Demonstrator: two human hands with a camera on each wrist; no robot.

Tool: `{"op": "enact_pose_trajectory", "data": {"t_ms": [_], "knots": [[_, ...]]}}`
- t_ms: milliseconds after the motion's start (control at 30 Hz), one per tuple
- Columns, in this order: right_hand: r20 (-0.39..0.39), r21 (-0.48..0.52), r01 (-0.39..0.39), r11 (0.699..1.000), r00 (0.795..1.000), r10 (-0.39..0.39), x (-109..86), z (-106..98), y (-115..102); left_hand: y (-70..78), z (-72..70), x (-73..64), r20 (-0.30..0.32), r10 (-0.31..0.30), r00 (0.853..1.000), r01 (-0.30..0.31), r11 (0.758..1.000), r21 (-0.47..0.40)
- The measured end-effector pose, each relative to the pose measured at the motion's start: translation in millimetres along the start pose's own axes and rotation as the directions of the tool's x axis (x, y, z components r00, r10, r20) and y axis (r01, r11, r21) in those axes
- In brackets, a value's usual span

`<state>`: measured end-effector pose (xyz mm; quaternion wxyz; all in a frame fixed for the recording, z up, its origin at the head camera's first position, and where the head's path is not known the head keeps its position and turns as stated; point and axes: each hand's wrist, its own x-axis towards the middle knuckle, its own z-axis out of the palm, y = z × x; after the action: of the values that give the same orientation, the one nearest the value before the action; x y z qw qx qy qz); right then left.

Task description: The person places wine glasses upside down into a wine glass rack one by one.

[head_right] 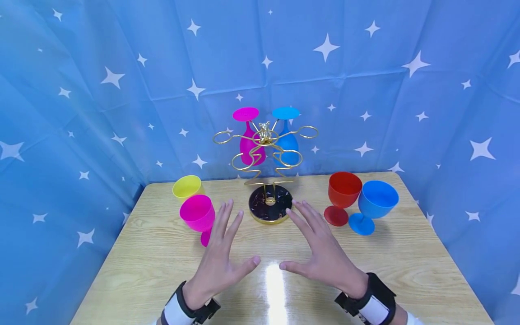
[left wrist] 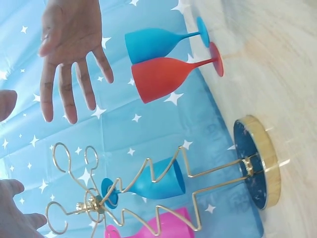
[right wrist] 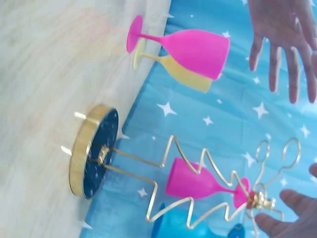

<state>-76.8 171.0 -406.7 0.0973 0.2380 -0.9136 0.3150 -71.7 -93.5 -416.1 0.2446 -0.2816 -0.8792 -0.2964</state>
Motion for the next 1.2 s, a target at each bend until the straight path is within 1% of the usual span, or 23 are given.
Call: {"op": "enact_pose_trajectory", "data": {"t_ms": [100, 267, 400, 533, 667, 767, 867, 933, 1033, 1067, 1133, 1200], "knots": [[0.015, 0.002, -0.012, 1.0, 1.0, 0.011, -3.4, 6.8, -1.8, -0.8, 3.1, -4.5, 0.006, -0.008, 1.0, 0.008, 1.0, -0.001], [0.016, -0.001, 0.007, 1.0, 1.0, -0.007, -7.9, 15.8, -3.7, -0.8, 8.5, -13.2, 0.043, -0.029, 0.999, 0.028, 0.999, 0.016], [0.003, -0.01, 0.031, 0.999, 1.0, -0.03, -11.0, 21.8, -2.6, 0.2, 11.0, -17.8, 0.046, -0.015, 0.999, 0.014, 1.0, 0.021], [-0.002, -0.005, 0.037, 0.999, 0.999, -0.037, -13.7, 27.1, -1.0, 0.3, 11.1, -19.9, 0.021, 0.004, 1.0, -0.004, 1.0, 0.027], [0.008, 0.019, 0.015, 1.0, 1.0, -0.015, -15.6, 31.6, -1.7, -2.3, 7.3, -19.5, -0.019, 0.017, 1.0, -0.017, 1.0, 0.008], [0.015, 0.045, 0.0, 0.999, 1.0, -0.001, -16.7, 34.8, -2.8, -6.3, 1.6, -18.2, -0.039, -0.007, 0.999, 0.006, 1.0, -0.022], [0.01, 0.064, 0.003, 0.998, 1.0, -0.003, -17.8, 38.2, -4.2, -12.0, -5.3, -16.1, -0.076, -0.045, 0.996, 0.041, 0.998, -0.05], [0.002, 0.076, 0.009, 0.997, 1.0, -0.009, -18.7, 40.3, -5.0, -16.7, -9.9, -14.5, -0.12, -0.064, 0.991, 0.055, 0.996, -0.072], [-0.006, 0.093, 0.006, 0.996, 1.0, -0.006, -20.0, 43.1, -6.0, -26.3, -15.5, -11.2, -0.21, -0.081, 0.974, 0.062, 0.993, -0.098], [-0.014, 0.099, 0.013, 0.995, 1.0, -0.012, -20.5, 44.1, -5.9, -30.1, -17.1, -9.9, -0.241, -0.084, 0.967, 0.061, 0.993, -0.102], [-0.025, 0.108, 0.021, 0.994, 1.0, -0.019, -21.3, 46.3, -5.9, -38.1, -19.6, -8.7, -0.297, -0.106, 0.949, 0.079, 0.992, -0.102], [-0.04, 0.113, 0.039, 0.993, 0.999, -0.035, -22.0, 48.6, -5.9, -45.9, -21.6, -8.4, -0.341, -0.145, 0.929, 0.114, 0.988, -0.107]]}}
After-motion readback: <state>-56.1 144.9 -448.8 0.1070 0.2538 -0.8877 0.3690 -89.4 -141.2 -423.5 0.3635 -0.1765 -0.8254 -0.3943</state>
